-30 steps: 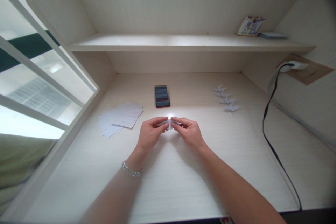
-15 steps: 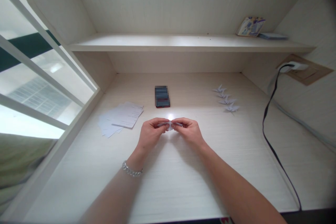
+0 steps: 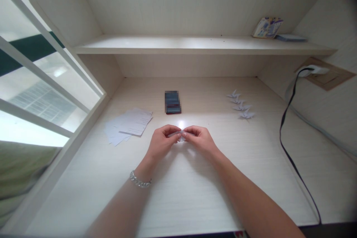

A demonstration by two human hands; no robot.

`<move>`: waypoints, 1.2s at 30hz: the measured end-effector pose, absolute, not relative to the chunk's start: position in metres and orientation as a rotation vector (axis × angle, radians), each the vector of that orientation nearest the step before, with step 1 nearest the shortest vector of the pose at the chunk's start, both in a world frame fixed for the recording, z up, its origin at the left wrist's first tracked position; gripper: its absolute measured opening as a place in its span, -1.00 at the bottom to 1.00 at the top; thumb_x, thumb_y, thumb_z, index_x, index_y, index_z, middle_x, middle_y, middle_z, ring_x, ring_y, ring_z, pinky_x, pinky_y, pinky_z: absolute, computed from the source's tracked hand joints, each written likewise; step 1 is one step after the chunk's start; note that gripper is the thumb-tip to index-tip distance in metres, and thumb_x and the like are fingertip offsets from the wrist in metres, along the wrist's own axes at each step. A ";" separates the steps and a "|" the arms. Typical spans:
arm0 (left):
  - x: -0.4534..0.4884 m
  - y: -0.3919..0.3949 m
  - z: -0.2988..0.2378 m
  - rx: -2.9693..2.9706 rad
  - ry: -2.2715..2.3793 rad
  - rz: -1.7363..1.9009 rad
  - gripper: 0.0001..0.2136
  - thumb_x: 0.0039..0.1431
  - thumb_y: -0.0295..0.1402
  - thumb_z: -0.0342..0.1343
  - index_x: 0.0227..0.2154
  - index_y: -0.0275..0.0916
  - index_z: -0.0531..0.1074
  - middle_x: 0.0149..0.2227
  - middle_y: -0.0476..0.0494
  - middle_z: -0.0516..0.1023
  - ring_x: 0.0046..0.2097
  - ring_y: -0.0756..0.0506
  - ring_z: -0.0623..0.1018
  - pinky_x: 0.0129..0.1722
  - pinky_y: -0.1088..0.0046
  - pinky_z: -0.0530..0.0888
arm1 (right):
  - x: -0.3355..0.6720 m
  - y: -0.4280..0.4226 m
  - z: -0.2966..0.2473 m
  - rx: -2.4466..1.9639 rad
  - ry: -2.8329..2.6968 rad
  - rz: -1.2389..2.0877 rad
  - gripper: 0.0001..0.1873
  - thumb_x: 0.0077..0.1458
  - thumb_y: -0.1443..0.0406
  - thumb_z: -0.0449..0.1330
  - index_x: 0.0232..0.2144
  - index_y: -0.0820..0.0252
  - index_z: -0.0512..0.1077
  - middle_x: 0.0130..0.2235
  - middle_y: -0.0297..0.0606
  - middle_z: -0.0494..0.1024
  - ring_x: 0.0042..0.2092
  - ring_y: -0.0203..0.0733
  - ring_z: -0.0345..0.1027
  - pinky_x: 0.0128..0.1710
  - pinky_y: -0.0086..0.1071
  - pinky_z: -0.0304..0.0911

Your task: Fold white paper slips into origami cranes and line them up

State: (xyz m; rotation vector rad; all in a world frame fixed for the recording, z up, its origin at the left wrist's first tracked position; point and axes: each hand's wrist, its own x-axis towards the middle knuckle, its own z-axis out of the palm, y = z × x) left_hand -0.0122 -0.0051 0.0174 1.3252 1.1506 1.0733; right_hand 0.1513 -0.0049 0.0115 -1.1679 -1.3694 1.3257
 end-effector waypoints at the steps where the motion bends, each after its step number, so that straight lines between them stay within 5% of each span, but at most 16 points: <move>1: -0.012 -0.005 0.017 1.324 1.150 1.065 -0.76 -0.10 -0.28 0.23 -0.35 -0.31 0.49 -0.35 -0.19 0.56 -0.37 -0.05 0.52 -0.40 0.47 0.45 | 0.151 -0.005 0.012 -1.172 -1.356 1.340 -0.75 -0.09 0.18 0.24 -0.40 0.25 0.51 -0.40 -0.20 0.53 -0.36 -0.21 0.37 -0.36 -0.37 0.26; 36: -0.009 -0.004 0.017 1.144 1.080 1.018 -0.92 -0.13 -0.42 0.18 -0.49 -0.29 0.48 -0.48 -0.05 0.47 -0.45 0.04 0.41 -0.44 0.53 0.37 | 0.148 -0.010 0.018 -1.085 -1.021 1.621 -0.83 -0.26 0.31 0.32 -0.48 0.22 0.51 -0.43 -0.26 0.53 -0.46 -0.25 0.40 -0.44 -0.36 0.33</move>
